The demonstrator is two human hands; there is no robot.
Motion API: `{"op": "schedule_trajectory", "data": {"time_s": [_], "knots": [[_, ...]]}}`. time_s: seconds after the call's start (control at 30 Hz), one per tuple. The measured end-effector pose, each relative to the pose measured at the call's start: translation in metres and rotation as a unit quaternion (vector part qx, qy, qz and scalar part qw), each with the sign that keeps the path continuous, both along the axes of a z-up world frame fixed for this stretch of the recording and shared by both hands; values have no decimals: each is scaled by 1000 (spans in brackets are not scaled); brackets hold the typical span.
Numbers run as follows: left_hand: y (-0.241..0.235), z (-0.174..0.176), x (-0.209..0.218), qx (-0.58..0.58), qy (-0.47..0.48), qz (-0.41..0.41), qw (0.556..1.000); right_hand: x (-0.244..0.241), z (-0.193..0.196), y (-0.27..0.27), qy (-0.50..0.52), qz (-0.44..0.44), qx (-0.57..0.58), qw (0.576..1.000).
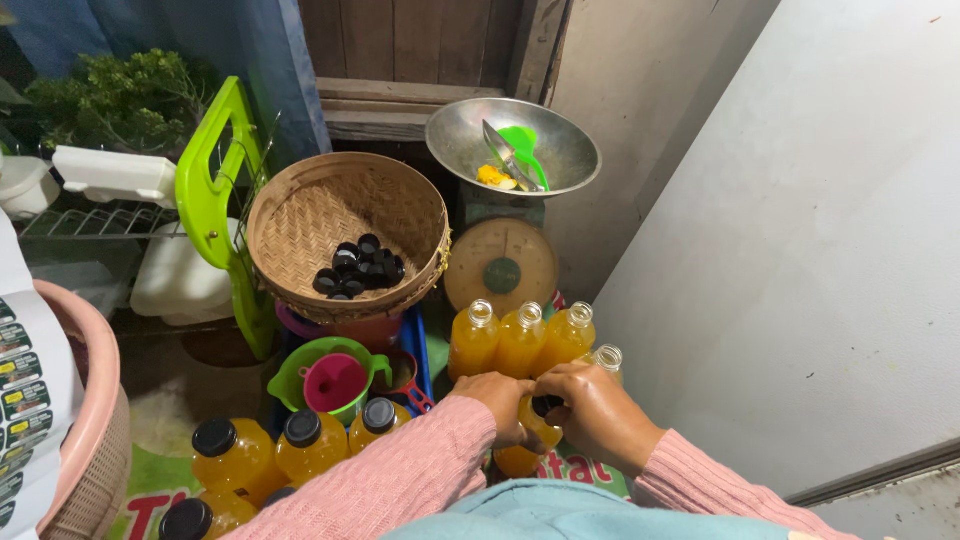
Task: The person applies printed labels to plastic bottles filled with orange liquid, then secures black caps on each bottle. The person handles the bottles one at a time, peels labels from a sheet, and places them on the bottles before capping them.
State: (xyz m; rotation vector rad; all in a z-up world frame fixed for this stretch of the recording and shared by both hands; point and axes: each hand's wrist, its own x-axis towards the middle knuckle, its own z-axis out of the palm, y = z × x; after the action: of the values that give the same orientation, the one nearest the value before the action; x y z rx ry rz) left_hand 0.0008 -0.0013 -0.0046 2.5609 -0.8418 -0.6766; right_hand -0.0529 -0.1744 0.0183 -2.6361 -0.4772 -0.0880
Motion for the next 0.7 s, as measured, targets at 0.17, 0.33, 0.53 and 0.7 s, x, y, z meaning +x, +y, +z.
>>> {"op": "schedule_trajectory", "data": {"time_s": [0.17,0.33,0.53,0.7], "knots": [[-1,-3,1,8,-6,-3,1000,3,-7,-1,-14,32,2,999],[-3,-8,3,9,-7,5,1000,1,-15,2,-37,19,-33,999],[-4,-13,4,8,-25,-5,1000,-4,-18,11,24,-76,-115,990],[-3,-17,2,-10,-41,-2,999,-12,-14,15,107,-159,-103,976]]}}
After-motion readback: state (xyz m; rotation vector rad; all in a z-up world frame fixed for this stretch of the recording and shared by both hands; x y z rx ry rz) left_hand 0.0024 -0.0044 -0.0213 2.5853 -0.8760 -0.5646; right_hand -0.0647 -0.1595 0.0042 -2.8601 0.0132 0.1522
